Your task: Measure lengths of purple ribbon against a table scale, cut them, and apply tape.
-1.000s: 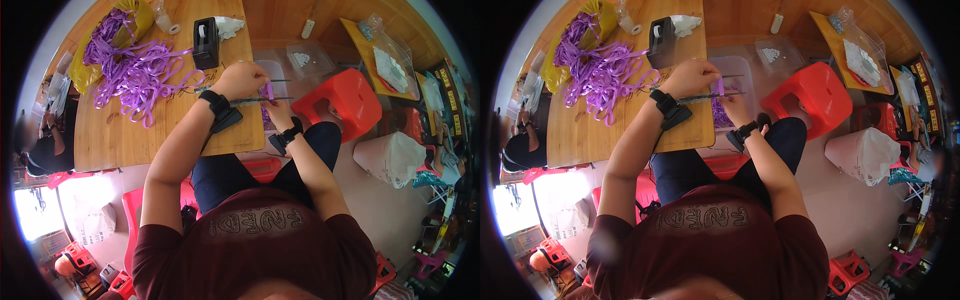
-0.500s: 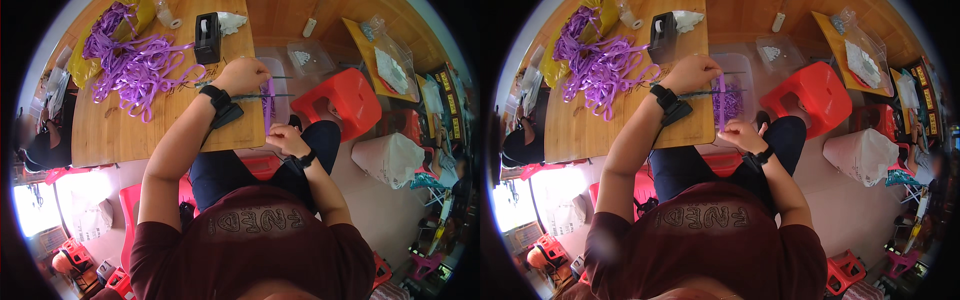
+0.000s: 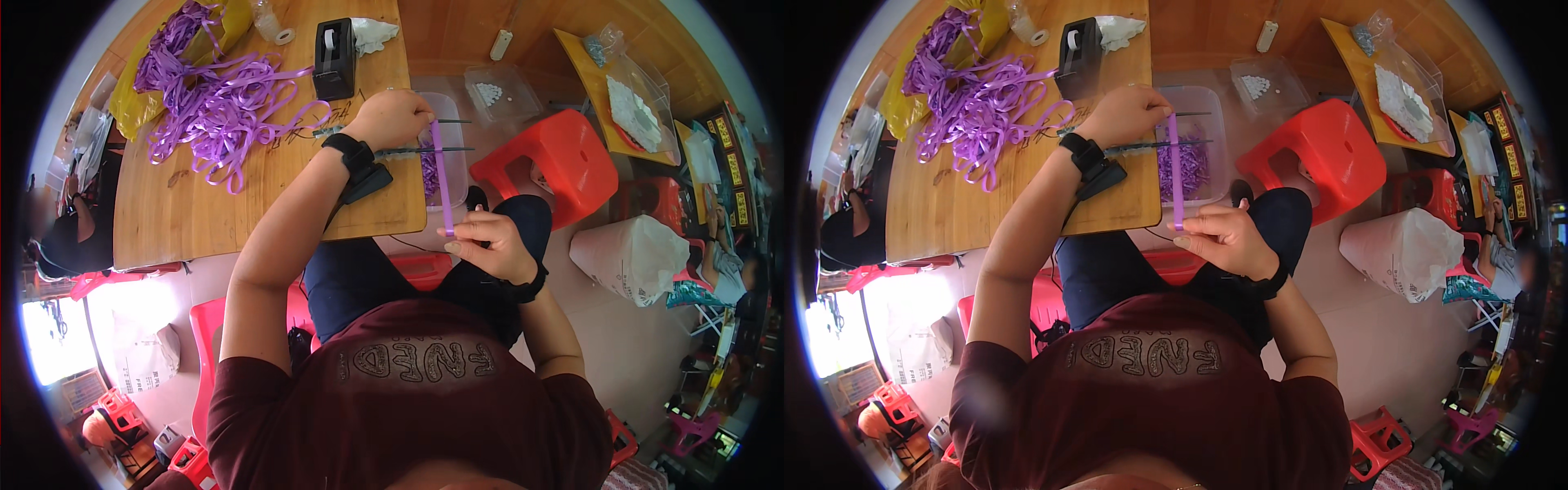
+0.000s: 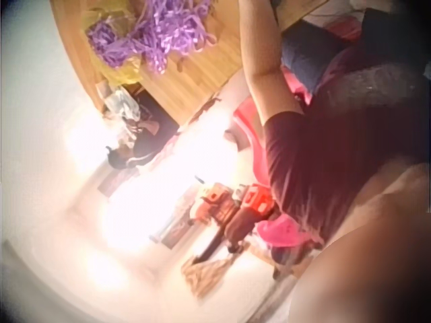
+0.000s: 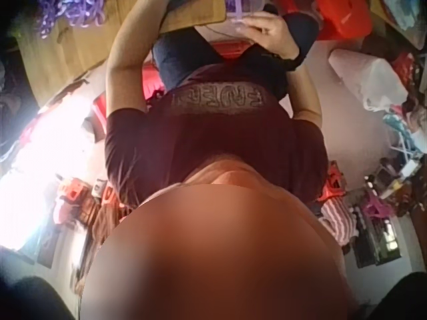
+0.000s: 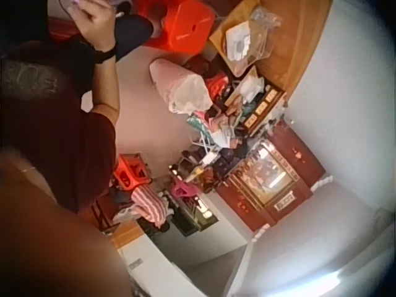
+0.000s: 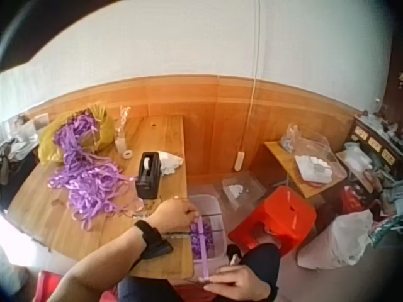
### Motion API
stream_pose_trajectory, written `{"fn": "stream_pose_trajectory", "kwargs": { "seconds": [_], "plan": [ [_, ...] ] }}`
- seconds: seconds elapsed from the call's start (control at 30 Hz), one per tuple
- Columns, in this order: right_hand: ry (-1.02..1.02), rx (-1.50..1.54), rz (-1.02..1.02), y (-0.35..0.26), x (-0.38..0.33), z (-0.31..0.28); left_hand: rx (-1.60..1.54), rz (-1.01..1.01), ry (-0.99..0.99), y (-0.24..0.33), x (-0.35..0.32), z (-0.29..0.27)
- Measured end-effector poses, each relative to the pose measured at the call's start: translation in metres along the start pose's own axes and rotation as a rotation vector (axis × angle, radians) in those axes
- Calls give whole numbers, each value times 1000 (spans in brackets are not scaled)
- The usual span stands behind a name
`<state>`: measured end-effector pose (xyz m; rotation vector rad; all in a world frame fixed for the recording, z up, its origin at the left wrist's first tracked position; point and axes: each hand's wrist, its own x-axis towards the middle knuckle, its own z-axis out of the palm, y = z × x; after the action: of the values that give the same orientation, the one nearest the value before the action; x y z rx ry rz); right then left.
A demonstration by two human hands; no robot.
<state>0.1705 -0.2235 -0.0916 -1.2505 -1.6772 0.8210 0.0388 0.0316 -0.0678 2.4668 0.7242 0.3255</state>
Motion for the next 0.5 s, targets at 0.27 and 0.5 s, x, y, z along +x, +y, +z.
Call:
{"fn": "stream_pose_trajectory", "kwargs": {
  "seconds": [0.27,0.5],
  "plan": [
    [229,141,-72,-17,96,-51,-327,-232,53,1,-3,-5],
    [182,198,232,37,177,-63,-477,-236,169,-12,-7,-8]
  ]
}}
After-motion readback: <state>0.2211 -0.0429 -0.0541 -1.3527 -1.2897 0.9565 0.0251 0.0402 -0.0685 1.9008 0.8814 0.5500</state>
